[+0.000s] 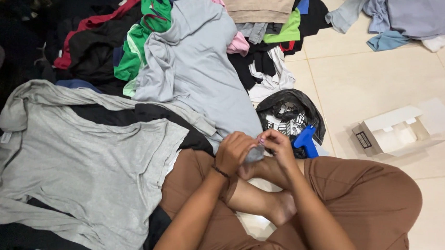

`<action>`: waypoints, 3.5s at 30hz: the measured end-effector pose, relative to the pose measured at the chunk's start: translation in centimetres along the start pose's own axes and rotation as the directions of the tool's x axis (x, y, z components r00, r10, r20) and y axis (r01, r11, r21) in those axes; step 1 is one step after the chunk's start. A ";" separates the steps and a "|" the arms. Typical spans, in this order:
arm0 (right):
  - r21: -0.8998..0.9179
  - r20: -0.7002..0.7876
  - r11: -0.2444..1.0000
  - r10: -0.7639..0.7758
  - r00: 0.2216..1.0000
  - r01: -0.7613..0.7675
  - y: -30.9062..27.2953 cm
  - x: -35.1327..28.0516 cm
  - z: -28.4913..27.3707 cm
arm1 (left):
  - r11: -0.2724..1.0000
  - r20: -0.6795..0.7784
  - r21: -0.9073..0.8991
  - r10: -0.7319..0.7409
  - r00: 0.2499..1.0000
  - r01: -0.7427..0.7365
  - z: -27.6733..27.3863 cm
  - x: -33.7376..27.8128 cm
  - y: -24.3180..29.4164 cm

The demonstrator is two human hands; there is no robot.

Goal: The person sits on the floor and uses a blue glue gun to attach small rectangular tags to the necklines of gray shirts. They handle the shirts and tags by hand, applying glue to the tags before pressing them onto the fabric.

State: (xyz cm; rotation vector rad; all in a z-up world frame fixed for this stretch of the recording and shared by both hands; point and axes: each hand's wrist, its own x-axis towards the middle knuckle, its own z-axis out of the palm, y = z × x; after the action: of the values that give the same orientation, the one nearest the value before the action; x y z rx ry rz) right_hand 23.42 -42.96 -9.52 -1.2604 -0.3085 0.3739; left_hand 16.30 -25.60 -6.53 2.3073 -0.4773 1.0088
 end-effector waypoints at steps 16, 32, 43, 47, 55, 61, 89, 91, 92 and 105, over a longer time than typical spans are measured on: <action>-0.913 -0.192 0.349 0.093 0.977 -0.213 3.2 2.1 5.9 | 0.873 0.298 0.034 -0.473 0.829 0.486 0.0 -1.1 -3.1; -0.712 0.057 0.632 -0.382 0.922 0.306 -1.2 1.2 3.0 | 0.932 0.106 0.114 -0.356 0.928 0.344 -2.8 0.3 -2.3; -0.394 -0.182 0.916 0.001 0.983 -0.074 0.5 2.4 3.4 | 0.925 0.335 -0.360 0.005 0.942 0.123 3.9 -5.7 2.8; -0.675 -0.121 0.738 -0.150 0.981 0.030 1.4 2.7 3.2 | 0.972 0.291 -0.166 -0.111 0.950 0.164 2.1 -3.4 1.2; -0.760 0.117 0.568 -0.360 0.926 0.317 2.4 4.3 6.5 | 0.690 -0.042 -0.146 -0.720 0.692 0.709 0.9 -2.8 -4.1; -0.908 0.170 0.354 -0.179 0.969 0.224 6.2 5.4 7.8 | 0.569 -0.068 -0.203 -0.820 0.568 0.797 0.6 -2.9 -3.8; -0.577 0.465 0.778 0.063 0.883 0.248 -3.9 -0.8 6.8 | 0.681 -0.064 0.490 -0.595 0.801 0.545 -0.9 -0.6 -6.8; -0.602 0.444 0.766 0.087 0.892 0.225 -3.6 -0.8 6.8 | 0.644 -0.032 0.551 -0.619 0.785 0.531 0.2 -1.7 -8.3; -0.624 0.393 0.757 0.092 0.915 0.192 -3.5 -0.7 6.8 | 0.675 -0.101 0.459 -0.606 0.789 0.578 0.1 -1.6 -8.3; -0.285 0.002 0.956 -0.067 0.998 0.065 -2.7 2.2 4.7 | -0.019 0.787 -0.589 -0.236 0.569 0.808 -5.6 -7.8 0.4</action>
State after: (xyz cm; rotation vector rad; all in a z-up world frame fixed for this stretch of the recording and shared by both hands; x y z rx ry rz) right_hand 23.69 -38.69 -5.60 -1.5293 -0.4078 0.2731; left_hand 7.98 -21.67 -9.15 1.1983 -0.1444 -0.3822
